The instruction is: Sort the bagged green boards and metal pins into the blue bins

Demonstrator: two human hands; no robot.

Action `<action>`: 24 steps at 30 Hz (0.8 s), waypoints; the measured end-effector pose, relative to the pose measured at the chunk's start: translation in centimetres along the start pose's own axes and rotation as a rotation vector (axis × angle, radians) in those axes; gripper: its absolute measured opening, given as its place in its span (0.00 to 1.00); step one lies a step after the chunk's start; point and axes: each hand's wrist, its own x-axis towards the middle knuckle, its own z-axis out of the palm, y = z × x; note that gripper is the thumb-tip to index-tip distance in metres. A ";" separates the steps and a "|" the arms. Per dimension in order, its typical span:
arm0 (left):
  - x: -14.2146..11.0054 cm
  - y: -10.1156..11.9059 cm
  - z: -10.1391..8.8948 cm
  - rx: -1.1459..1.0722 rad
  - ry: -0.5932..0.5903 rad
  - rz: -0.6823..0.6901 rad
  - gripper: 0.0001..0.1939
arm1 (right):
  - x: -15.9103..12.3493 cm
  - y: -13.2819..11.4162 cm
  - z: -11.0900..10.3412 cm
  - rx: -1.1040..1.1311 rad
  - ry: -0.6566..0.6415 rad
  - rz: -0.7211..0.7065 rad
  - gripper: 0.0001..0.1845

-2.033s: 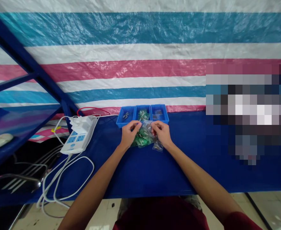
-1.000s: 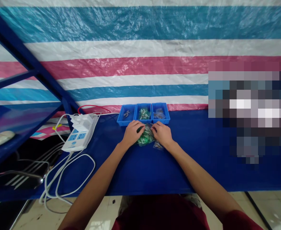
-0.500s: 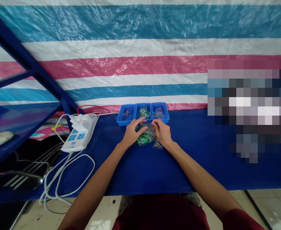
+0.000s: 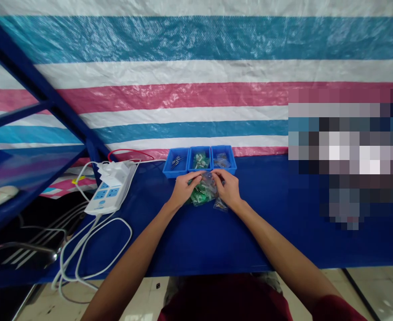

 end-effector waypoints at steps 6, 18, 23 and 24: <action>-0.1 -0.2 0.2 -0.078 0.052 -0.011 0.11 | -0.1 -0.1 -0.1 -0.009 -0.029 0.032 0.13; 0.3 0.8 0.2 -0.314 0.156 -0.153 0.15 | -0.3 0.2 0.0 -0.035 -0.122 -0.071 0.16; 0.4 0.8 0.2 -0.301 0.108 -0.129 0.13 | -0.2 0.2 0.0 -0.021 -0.108 -0.080 0.11; 0.4 0.8 0.1 -0.305 0.103 -0.130 0.13 | -0.1 0.1 0.0 -0.027 -0.101 -0.079 0.11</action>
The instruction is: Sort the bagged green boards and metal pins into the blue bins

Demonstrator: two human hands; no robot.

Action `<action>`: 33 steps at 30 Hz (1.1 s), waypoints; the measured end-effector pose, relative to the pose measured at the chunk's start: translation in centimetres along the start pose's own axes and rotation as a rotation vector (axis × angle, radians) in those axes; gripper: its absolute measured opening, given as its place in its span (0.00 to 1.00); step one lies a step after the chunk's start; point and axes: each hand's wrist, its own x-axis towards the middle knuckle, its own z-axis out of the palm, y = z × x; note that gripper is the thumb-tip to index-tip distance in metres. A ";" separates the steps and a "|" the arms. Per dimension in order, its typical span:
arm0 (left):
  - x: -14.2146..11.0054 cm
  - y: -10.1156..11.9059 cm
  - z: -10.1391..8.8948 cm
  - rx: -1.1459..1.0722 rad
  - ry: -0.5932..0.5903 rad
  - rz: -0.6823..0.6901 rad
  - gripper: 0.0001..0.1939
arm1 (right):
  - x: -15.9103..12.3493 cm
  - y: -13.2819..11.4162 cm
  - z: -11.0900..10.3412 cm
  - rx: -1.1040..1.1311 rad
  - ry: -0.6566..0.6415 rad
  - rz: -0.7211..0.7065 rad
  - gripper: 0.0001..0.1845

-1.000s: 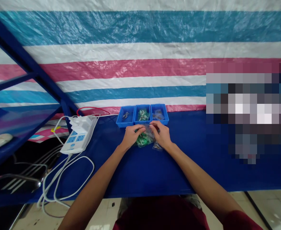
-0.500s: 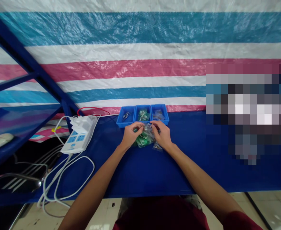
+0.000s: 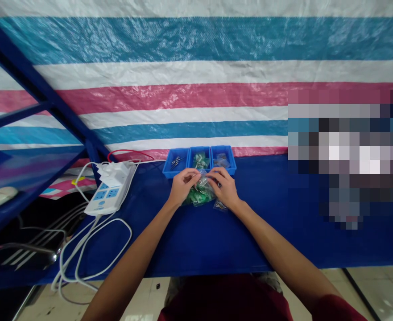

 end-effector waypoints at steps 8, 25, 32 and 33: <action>-0.1 -0.3 -0.3 0.007 -0.077 0.008 0.18 | 0.3 -0.1 -0.2 0.034 0.043 0.072 0.12; 0.0 -1.1 -0.3 0.074 -0.004 0.020 0.16 | 0.1 0.0 0.0 0.020 -0.028 0.134 0.12; 0.0 -0.1 -0.4 0.296 -0.036 0.239 0.14 | 0.2 -0.6 -0.2 0.022 -0.041 0.090 0.12; -0.1 -0.1 -0.4 0.297 -0.049 0.235 0.14 | 0.2 -0.6 -0.2 0.023 -0.040 0.087 0.12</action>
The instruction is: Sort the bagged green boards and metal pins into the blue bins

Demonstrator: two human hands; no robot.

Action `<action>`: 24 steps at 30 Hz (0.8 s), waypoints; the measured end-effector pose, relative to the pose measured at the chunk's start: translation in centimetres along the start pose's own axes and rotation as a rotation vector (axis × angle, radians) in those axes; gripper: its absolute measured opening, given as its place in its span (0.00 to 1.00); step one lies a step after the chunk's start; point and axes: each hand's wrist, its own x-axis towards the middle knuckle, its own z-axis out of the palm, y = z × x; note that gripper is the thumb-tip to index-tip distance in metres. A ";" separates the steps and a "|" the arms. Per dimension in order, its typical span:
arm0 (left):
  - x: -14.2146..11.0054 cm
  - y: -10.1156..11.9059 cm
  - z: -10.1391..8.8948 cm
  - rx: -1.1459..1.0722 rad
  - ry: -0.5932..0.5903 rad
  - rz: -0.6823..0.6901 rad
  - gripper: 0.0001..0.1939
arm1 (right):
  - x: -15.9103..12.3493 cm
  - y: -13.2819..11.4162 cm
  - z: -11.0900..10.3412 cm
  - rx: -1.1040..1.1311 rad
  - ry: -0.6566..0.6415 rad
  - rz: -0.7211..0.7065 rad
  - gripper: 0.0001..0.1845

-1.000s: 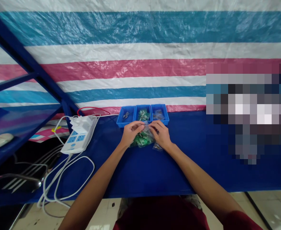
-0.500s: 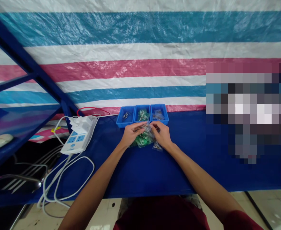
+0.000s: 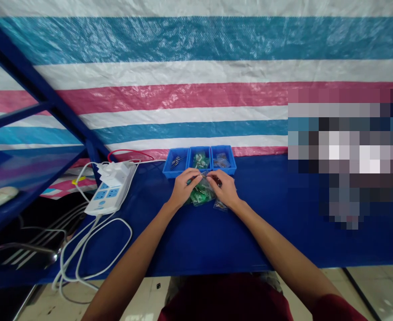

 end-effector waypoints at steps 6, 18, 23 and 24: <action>-0.4 -0.4 0.2 -0.044 -0.012 -0.111 0.14 | -0.1 0.1 0.1 -0.034 -0.008 0.005 0.14; 0.2 0.6 0.1 -0.438 -0.015 -0.326 0.16 | -0.4 0.7 0.4 0.004 -0.037 -0.103 0.18; 0.2 0.6 0.1 -0.494 -0.078 -0.320 0.18 | -0.2 0.6 0.3 -0.013 0.073 -0.123 0.12; 0.2 0.5 0.1 -0.488 -0.094 -0.301 0.18 | -0.2 0.5 0.3 -0.008 0.083 -0.122 0.12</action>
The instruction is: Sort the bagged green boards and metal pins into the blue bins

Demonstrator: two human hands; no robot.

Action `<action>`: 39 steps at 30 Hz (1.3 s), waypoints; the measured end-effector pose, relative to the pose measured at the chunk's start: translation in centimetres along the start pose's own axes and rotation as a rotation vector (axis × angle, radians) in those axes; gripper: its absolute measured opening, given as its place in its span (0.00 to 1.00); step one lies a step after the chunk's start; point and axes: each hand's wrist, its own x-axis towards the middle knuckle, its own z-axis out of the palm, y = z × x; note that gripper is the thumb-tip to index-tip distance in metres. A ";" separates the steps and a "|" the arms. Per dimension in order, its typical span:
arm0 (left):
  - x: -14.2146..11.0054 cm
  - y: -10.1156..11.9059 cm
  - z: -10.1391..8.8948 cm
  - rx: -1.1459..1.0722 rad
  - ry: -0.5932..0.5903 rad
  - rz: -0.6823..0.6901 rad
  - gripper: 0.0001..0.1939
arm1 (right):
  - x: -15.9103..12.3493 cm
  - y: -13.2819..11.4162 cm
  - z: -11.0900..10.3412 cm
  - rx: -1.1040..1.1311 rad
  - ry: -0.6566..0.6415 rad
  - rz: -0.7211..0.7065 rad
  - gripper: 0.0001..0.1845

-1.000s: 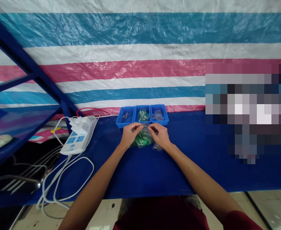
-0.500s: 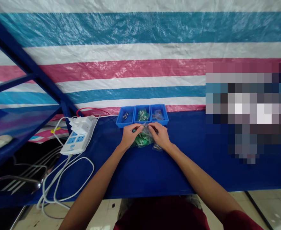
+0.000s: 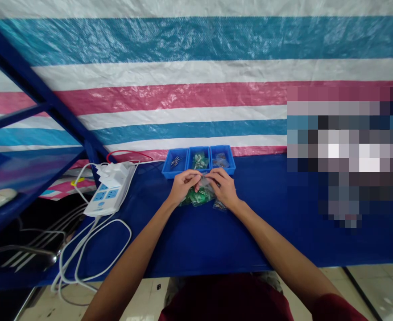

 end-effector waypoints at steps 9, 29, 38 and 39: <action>0.1 -0.9 -0.1 0.289 0.059 0.207 0.16 | -0.2 -0.2 0.3 0.053 -0.039 0.178 0.10; -0.2 -0.3 -0.2 0.293 0.285 0.179 0.14 | 0.8 0.0 -0.2 0.546 0.037 0.517 0.11; -0.1 -1.1 -0.8 0.736 0.298 0.322 0.11 | 1.7 1.1 -0.8 0.630 0.311 0.788 0.17; -0.1 -1.2 -0.8 0.790 0.267 0.335 0.11 | 1.5 1.1 -0.9 0.505 0.281 0.746 0.14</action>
